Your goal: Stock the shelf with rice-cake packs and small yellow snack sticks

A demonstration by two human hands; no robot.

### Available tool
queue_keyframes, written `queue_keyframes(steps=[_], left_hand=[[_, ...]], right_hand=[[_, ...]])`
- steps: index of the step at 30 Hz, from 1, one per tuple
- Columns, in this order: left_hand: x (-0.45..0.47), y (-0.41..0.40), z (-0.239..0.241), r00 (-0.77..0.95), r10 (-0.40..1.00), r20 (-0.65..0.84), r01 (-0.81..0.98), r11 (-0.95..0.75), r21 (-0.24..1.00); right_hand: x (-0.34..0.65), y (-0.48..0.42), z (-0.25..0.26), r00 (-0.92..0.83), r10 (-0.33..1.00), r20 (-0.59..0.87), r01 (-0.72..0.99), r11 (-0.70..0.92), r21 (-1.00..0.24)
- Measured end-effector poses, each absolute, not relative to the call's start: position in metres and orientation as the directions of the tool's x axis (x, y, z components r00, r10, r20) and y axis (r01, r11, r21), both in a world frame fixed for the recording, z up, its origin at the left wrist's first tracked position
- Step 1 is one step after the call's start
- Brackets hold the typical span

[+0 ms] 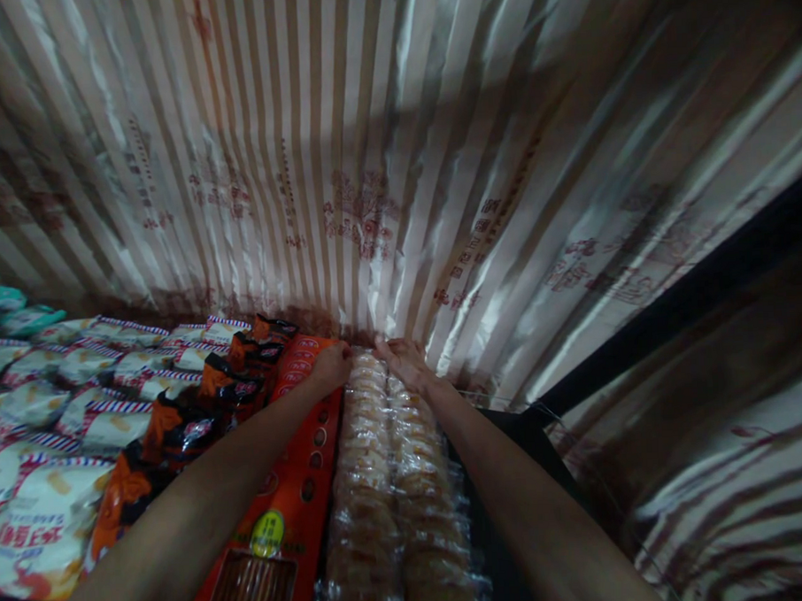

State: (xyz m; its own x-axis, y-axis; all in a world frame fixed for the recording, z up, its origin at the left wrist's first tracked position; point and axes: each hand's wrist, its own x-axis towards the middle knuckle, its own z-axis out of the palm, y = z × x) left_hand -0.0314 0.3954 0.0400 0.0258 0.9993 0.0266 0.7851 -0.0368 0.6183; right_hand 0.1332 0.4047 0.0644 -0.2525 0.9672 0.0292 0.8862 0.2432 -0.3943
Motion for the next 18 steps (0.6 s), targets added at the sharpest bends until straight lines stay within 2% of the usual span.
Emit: queue_keyframes(steps=[6, 10, 13, 18], left_hand=[[-0.033, 0.403, 0.027, -0.009, 1.0, 0.024, 0.696, -0.011, 0.718], [-0.033, 0.406, 0.028, -0.019, 1.0, -0.019, 0.704, 0.027, 0.709], [-0.03, 0.406, 0.031, -0.007, 1.0, -0.024, 0.71, 0.022, 0.704], [-0.025, 0.409, 0.026, -0.066, 0.998, -0.004, 0.648, 0.046, 0.76]], right_hand=[[0.13, 0.404, 0.064, -0.25, 0.968, -0.008, 0.881, 0.224, -0.417], [0.134, 0.405, 0.062, -0.253, 0.967, 0.02, 0.858, 0.234, -0.456], [0.136, 0.405, 0.062, -0.242, 0.969, 0.038, 0.871, 0.234, -0.432], [0.137, 0.407, 0.059, -0.251, 0.967, 0.041, 0.875, 0.244, -0.418]])
